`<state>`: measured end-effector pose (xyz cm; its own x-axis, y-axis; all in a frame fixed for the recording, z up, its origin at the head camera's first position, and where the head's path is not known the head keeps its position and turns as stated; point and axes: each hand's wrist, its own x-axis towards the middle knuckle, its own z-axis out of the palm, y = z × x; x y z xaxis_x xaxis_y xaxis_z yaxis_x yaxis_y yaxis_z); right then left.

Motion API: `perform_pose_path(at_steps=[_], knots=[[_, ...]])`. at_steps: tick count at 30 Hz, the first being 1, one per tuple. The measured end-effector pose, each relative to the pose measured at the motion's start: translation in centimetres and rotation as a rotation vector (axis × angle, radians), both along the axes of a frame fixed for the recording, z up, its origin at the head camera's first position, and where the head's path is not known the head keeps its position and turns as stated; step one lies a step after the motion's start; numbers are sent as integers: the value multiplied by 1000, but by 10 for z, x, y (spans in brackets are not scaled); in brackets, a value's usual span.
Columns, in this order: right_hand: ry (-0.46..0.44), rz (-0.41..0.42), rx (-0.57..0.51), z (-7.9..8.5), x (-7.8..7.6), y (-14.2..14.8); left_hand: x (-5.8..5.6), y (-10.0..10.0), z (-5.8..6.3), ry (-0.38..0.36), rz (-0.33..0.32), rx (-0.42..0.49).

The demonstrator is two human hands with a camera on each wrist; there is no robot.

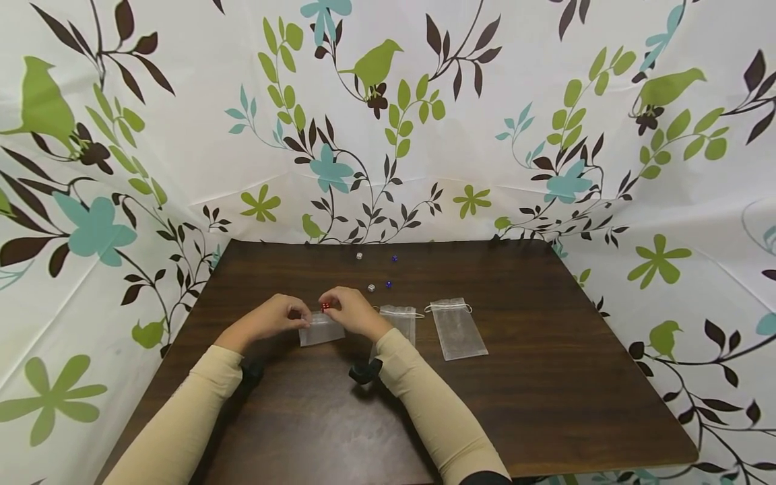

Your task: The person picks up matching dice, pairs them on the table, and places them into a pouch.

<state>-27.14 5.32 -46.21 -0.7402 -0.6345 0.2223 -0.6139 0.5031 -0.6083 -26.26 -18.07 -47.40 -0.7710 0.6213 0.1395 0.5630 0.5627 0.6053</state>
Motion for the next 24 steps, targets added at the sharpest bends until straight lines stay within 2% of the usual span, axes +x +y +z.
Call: perform_pose_path(at_steps=[15, 24], knots=[[9, 14, -15, 0, 2, 2, 3, 1, -2, 27, 0, 10], [19, 25, -16, 2, 4, 4, 5, 3, 3, 34, 2, 15]])
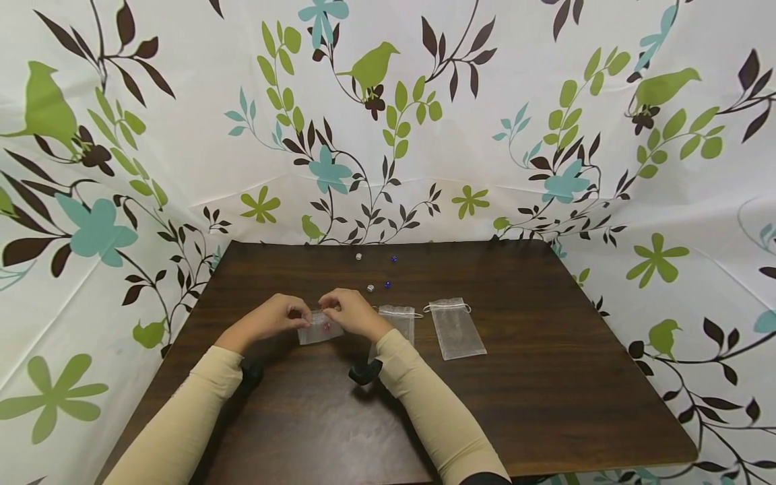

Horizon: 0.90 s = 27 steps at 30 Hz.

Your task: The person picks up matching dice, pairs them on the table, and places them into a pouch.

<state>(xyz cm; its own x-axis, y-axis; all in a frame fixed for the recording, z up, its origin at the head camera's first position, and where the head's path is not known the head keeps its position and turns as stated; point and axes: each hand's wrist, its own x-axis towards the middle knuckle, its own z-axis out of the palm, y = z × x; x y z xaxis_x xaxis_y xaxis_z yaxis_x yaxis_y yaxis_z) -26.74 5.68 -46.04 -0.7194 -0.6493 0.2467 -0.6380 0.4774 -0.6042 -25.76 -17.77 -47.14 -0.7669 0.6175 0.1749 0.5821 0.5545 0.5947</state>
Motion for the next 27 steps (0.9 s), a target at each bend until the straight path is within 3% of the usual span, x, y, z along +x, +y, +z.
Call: perform_pose_path(at_steps=[7, 19, 27], knots=[[-22, -45, -16, 3, -2, 4, 1, 2, 2, 9, 5, 0], [-23, -276, -155, -10, -25, 23, 1, 2, 3, 29, 14, 1], [-114, -283, -158, -24, -37, 22, 2, 0, 1, 21, 25, -7]])
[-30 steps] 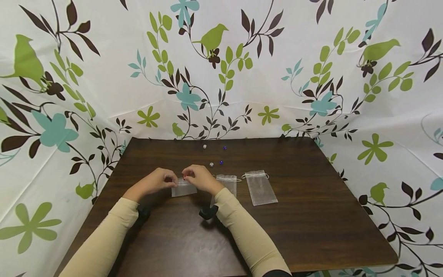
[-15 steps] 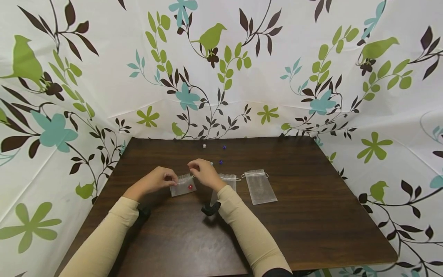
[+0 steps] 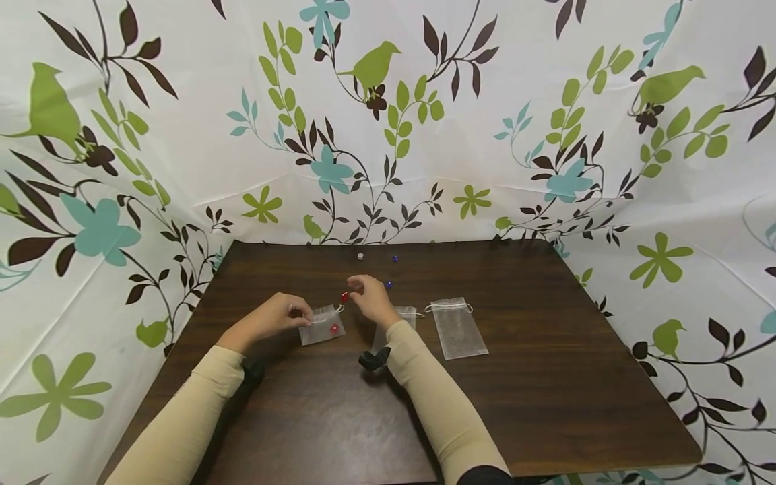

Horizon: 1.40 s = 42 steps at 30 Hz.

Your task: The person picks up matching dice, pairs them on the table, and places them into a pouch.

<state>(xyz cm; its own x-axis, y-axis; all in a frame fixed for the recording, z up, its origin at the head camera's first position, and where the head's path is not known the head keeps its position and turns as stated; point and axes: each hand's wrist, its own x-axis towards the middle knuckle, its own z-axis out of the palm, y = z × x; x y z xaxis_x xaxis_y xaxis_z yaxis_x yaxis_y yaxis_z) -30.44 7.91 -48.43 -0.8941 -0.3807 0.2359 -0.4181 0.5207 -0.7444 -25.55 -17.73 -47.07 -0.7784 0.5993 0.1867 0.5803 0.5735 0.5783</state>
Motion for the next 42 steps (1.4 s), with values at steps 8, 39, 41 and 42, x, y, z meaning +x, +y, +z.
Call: perform_pose_path(at_steps=[8, 39, 41, 42], knots=[[-50, 12, 27, -12, -9, -11, 1, -4, -1, 4, 4, 7], [-85, -79, 90, -33, -21, -28, 5, -9, -2, -2, 18, 4], [-74, -80, 97, -33, -21, -29, 5, -10, -2, -7, 21, 4], [-70, -80, 100, -34, -21, -29, 5, -10, -2, -8, 22, 4]])
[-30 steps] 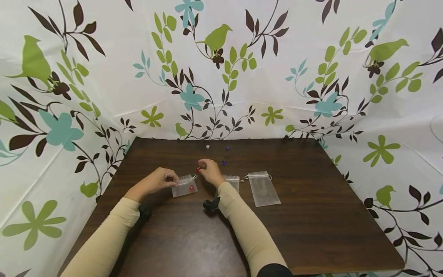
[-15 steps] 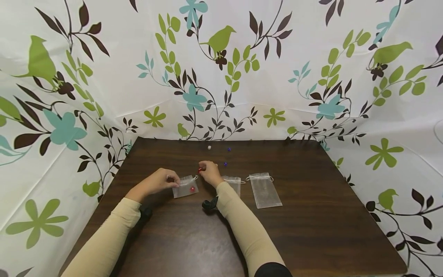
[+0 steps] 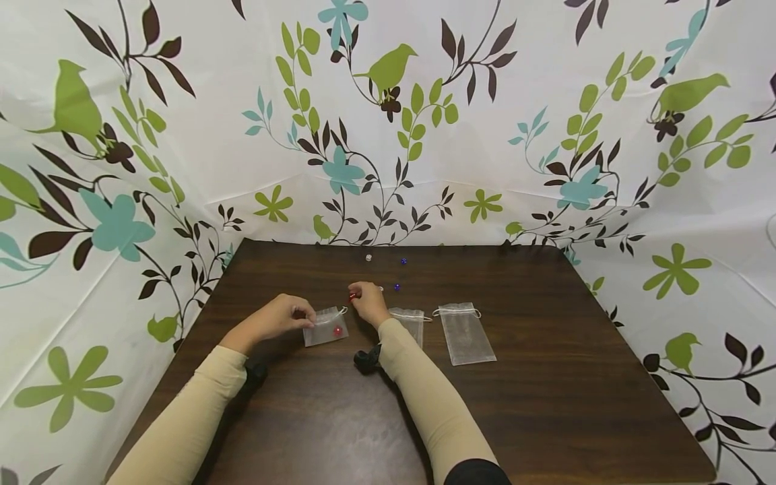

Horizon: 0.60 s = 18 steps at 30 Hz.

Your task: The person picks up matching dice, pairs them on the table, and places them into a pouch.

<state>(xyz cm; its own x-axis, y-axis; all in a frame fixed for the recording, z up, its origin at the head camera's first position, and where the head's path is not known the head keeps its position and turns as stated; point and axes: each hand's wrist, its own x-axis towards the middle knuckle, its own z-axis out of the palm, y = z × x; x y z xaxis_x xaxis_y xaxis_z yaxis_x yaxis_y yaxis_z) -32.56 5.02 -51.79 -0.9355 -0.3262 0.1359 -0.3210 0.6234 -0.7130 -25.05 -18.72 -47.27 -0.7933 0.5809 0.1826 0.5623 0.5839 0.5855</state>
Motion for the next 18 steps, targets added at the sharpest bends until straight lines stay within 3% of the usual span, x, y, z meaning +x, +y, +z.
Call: perform_pose_path(at_steps=[18], knots=[[13, 17, 6, 6, 2, 0, -1, 1, -1, -7, 4, 1]])
